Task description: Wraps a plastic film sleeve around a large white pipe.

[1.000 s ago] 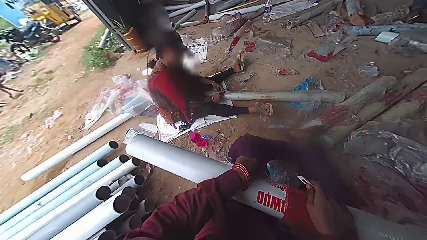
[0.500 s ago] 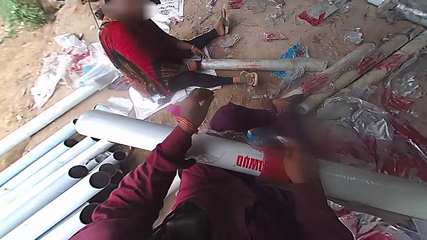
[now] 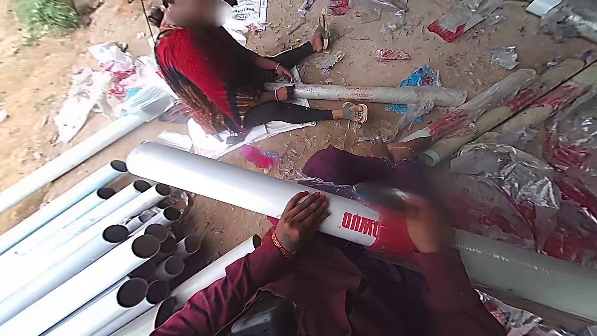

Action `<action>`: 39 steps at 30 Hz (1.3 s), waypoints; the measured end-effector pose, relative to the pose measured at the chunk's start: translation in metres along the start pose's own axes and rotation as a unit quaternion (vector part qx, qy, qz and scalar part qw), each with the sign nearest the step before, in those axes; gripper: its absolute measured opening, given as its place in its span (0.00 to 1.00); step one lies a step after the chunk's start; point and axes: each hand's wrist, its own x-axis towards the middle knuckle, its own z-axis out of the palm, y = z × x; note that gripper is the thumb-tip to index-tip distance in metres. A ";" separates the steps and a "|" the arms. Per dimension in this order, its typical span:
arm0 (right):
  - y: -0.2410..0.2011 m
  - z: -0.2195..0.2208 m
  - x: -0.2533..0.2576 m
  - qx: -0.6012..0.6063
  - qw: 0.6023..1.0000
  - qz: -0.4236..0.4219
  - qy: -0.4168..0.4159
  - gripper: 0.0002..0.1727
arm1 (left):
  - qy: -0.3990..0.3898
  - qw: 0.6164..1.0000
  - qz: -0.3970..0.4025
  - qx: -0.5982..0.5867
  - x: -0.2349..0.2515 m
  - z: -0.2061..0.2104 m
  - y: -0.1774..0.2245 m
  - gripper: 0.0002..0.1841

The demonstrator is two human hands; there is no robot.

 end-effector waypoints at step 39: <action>-0.024 -0.007 -0.043 0.192 0.942 -0.191 0.201 0.22 | -0.119 0.988 -0.009 0.103 0.003 -0.018 -0.009 0.24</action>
